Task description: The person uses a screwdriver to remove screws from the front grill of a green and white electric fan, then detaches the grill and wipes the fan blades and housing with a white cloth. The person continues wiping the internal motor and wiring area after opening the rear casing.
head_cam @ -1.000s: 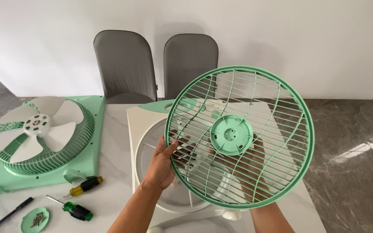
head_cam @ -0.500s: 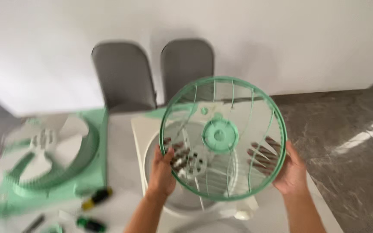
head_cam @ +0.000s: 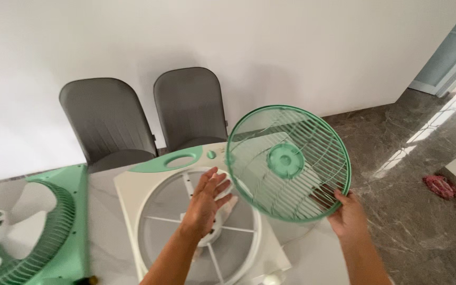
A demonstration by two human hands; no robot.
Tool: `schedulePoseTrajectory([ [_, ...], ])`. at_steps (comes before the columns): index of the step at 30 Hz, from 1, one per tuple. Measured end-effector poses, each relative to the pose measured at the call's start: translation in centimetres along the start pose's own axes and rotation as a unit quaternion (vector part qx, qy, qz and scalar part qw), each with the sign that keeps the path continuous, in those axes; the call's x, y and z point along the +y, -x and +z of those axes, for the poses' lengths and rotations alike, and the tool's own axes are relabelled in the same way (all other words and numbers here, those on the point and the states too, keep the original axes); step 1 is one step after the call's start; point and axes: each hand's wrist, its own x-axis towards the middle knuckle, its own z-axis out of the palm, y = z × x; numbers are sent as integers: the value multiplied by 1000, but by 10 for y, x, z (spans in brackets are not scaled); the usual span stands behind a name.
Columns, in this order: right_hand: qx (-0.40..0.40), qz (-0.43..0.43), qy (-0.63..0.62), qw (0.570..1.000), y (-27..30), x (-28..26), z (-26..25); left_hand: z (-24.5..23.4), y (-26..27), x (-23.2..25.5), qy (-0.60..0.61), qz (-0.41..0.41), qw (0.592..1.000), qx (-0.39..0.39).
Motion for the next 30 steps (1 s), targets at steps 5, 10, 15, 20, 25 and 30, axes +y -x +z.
schedulePoseTrajectory([
  [5, 120, 12, -30, 992, -85, 26, -33, 17, -20, -18, 22, -4, 998, 59],
  [10, 84, -9, -51, 995, -156, 66, -36, 42, -38, -40, 35, -44, 992, 115],
  [15, 168, 67, -17, 983, -190, 96, -21, 57, -52, -62, 43, -42, 987, 148],
  [20, 103, 68, -17, 992, -194, 111, 0, 70, -67, -77, 38, -47, 984, 165],
  [25, 122, 111, 19, 986, -186, 118, 16, 82, -81, -82, 28, -57, 981, 183],
  [30, 108, 120, 9, 987, -182, 126, 15, 90, -89, -87, 41, -43, 983, 175],
])
